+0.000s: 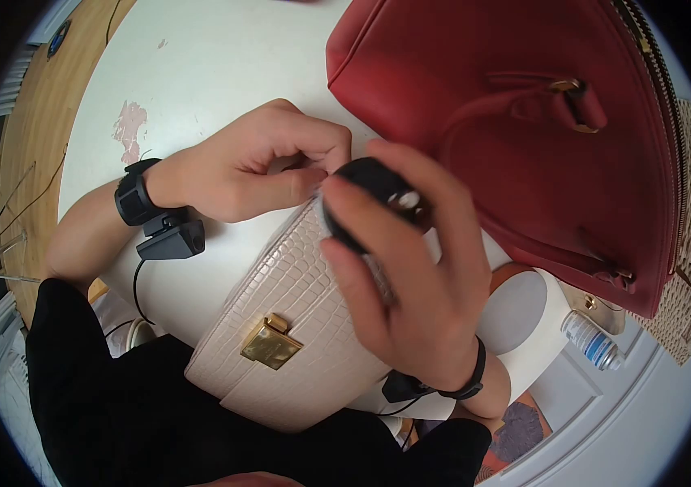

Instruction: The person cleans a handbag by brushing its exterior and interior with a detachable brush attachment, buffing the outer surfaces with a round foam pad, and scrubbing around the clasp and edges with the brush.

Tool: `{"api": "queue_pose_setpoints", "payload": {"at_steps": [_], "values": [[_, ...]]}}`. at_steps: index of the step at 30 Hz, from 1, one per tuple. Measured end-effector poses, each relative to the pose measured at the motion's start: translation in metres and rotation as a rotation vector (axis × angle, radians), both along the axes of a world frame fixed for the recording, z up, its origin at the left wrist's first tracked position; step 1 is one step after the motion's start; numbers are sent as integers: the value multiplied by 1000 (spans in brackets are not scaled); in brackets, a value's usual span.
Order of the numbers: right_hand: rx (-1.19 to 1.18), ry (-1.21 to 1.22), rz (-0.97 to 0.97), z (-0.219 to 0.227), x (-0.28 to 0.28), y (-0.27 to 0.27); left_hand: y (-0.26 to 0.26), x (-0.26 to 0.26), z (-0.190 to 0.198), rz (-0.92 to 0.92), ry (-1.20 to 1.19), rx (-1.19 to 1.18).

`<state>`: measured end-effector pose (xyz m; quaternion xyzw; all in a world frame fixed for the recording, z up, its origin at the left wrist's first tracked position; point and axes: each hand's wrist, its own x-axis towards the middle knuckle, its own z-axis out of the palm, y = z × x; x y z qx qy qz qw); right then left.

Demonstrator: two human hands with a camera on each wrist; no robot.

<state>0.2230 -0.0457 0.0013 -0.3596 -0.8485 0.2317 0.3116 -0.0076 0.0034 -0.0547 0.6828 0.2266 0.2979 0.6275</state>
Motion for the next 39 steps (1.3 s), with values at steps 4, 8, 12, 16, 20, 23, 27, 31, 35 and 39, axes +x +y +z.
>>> {"api": "queue_pose_setpoints", "payload": {"at_steps": [4,8,12,16,20,23,27,31,35,39], "values": [[76,112,198,5,-4,1,1,0,-3,-6,-33,31],[84,59,379,0,-9,-6,0,1,-1,9,-3,-5],[45,-18,110,3,-6,4,2,0,-5,-17,-48,22],[136,-29,46,1,-6,5,2,0,-5,-20,-77,-16],[61,62,291,3,-10,-5,1,0,-1,-12,-42,-43],[-2,81,423,3,-6,-3,1,1,-5,-3,-20,-23],[214,-54,130,-1,0,10,2,-1,-2,-21,-81,-92],[-13,20,216,9,-3,5,2,0,-3,-17,-121,-172],[-69,69,419,8,-3,3,2,1,-3,-22,-112,-143],[22,13,14,4,-1,2,1,2,-3,1,-122,-131]]}}
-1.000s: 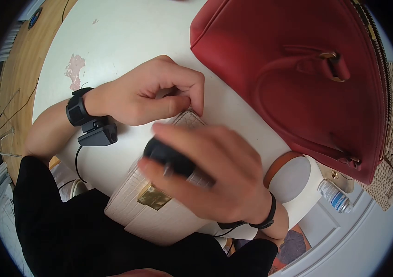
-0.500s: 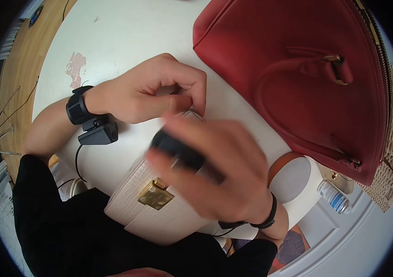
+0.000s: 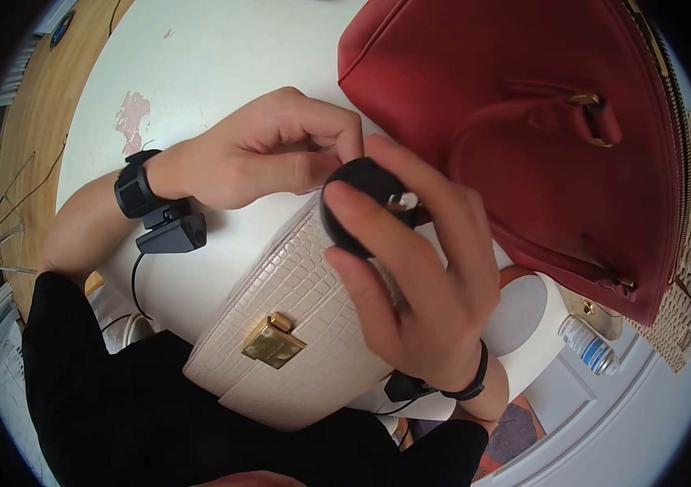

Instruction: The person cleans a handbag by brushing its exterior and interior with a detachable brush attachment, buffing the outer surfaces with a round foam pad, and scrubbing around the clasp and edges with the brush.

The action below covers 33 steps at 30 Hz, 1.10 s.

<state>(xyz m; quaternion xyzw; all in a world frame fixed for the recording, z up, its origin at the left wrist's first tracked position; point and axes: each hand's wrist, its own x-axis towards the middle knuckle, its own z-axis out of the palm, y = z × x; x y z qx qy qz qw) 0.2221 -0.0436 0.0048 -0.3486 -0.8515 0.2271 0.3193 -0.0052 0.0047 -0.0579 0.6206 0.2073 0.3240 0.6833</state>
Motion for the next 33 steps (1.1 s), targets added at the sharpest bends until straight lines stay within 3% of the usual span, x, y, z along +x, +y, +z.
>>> {"api": "queue_pose_setpoints", "payload": {"at_steps": [3,6,8,10,12,14,15,16,19,22,24,26,28,30,31,33], "values": [[-113,42,272,5,-4,-3,-1,0,4,1,14,-36],[-148,107,347,1,-8,-5,1,-2,6,-33,28,-28],[-92,97,296,-3,-5,0,0,-2,2,-32,-8,-43],[10,5,-51,-6,-3,0,0,-2,1,-25,-46,-56],[17,7,-17,-4,-5,0,0,-4,2,-44,-12,-104],[-97,88,311,0,-9,-3,1,-4,2,-61,-28,-94],[-100,52,354,2,-11,-5,2,-3,2,-76,-44,-83],[-100,51,355,1,-7,-4,1,0,-1,-74,-45,-83],[178,-87,64,-3,-6,-1,0,0,-3,-43,-30,7],[14,21,62,-1,-4,0,-1,1,4,-15,-58,-118],[-27,56,172,2,-7,-1,1,-2,5,-73,-23,-93],[-60,139,403,-7,-11,-6,1,-2,5,-68,-26,-83],[-35,122,380,-4,-10,-3,0,-1,1,-68,-31,-76],[107,-27,118,-2,-5,0,-2,0,-4,-19,-41,-70],[41,3,75,-4,-2,1,-2,0,-3,-16,-42,-68],[-8,55,118,-2,-3,2,-1,-1,1,-6,-24,-48]]}}
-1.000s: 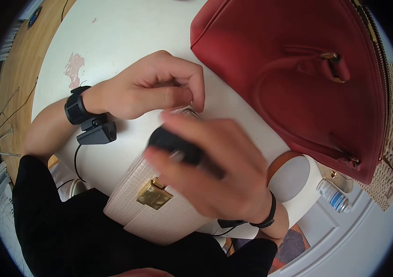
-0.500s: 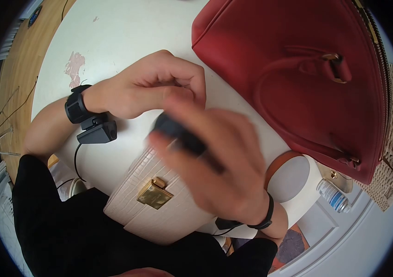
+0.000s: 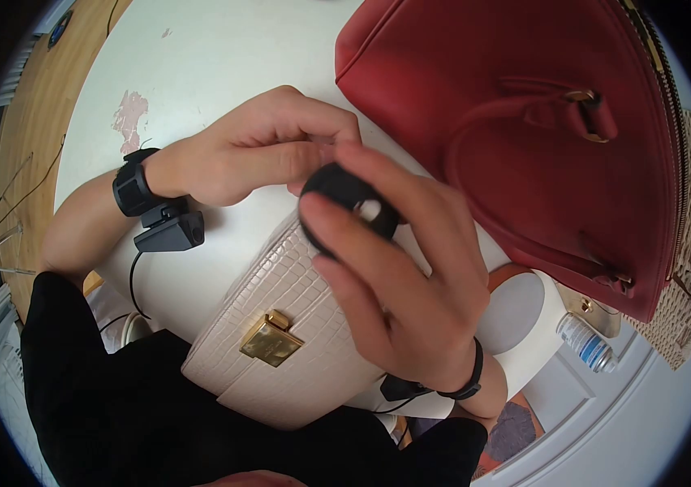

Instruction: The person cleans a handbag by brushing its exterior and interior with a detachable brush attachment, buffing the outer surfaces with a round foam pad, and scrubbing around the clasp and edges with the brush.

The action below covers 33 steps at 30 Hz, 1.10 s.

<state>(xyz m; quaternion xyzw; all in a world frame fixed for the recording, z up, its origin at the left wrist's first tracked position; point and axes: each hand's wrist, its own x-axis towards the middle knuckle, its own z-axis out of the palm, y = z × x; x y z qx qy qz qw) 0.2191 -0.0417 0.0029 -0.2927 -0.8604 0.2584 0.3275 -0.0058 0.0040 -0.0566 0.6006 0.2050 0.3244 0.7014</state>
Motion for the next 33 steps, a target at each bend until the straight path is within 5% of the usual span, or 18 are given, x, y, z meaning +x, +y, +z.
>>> {"api": "queue_pose_setpoints", "payload": {"at_steps": [5,7,9,14,18,23,25,29,31,33], "values": [[-190,76,344,3,-5,-7,1,0,1,-53,3,-8],[-202,54,326,4,-4,-3,1,0,-1,-55,16,-2],[33,-8,103,0,-1,0,1,2,-6,-24,-8,54],[-62,-13,-120,0,1,-5,1,-1,0,-24,-2,14],[-186,38,253,5,-5,-12,1,0,1,-42,1,14],[-165,10,245,5,-3,-5,1,-1,-1,-31,16,39],[-115,-4,-8,0,2,-5,2,0,-3,-22,12,46],[-70,-8,-40,1,2,-4,2,0,-3,-19,8,65],[-94,54,-6,2,-2,-9,1,0,0,-23,-5,51],[-154,50,239,6,-8,-13,0,1,2,-22,28,46]]}}
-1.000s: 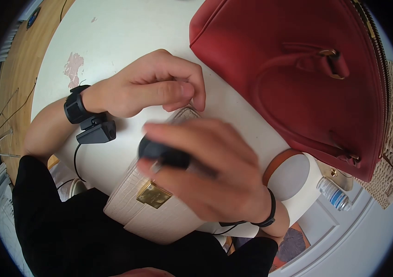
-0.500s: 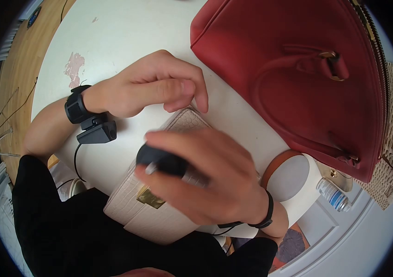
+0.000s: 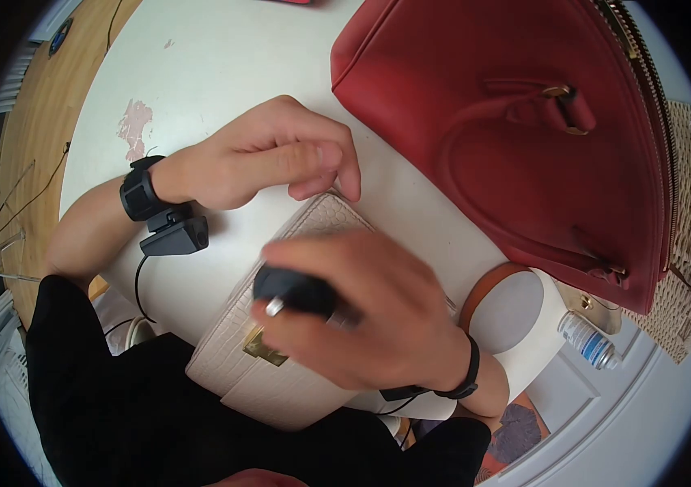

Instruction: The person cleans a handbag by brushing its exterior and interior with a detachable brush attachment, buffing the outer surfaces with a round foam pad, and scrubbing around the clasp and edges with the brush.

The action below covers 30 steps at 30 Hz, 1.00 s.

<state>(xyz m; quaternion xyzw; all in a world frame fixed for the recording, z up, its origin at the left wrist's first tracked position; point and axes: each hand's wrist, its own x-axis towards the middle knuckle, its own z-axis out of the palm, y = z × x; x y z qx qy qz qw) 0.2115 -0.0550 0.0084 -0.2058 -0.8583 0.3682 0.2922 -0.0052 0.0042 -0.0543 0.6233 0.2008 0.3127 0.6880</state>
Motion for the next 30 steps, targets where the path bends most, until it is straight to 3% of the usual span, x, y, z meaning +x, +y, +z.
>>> {"api": "queue_pose_setpoints", "payload": {"at_steps": [2,6,8,10,12,13,16,18,20,21,22,25,28,29,30], "values": [[7,40,32,-4,-4,-2,1,-1,1,-4,7,-3],[-13,64,-160,-8,1,2,-1,1,-2,17,20,26],[4,4,-384,-7,2,4,1,-1,-3,2,43,65],[14,34,-409,-8,1,3,1,-3,-3,-16,69,103],[34,-25,-221,1,3,1,0,1,-3,44,8,84],[-93,7,-90,1,2,-3,1,0,-2,44,7,87],[-89,0,41,2,-3,-1,1,-3,-2,4,84,59],[-48,9,-61,-5,-2,1,0,-1,-9,10,33,68],[63,24,-458,-11,-3,1,1,-2,-6,4,32,54],[34,69,-493,-13,-5,0,1,-3,-3,-2,33,41],[35,70,-493,-12,-4,0,1,-3,-1,-1,34,42],[-39,-8,-19,1,-5,0,1,-3,3,31,30,23],[11,-20,-57,-1,-4,1,1,-4,-2,-11,65,7],[92,3,-201,-7,-4,1,1,-3,-6,-6,26,16],[91,3,-201,-10,-5,1,0,-2,-9,-1,-12,24]]}}
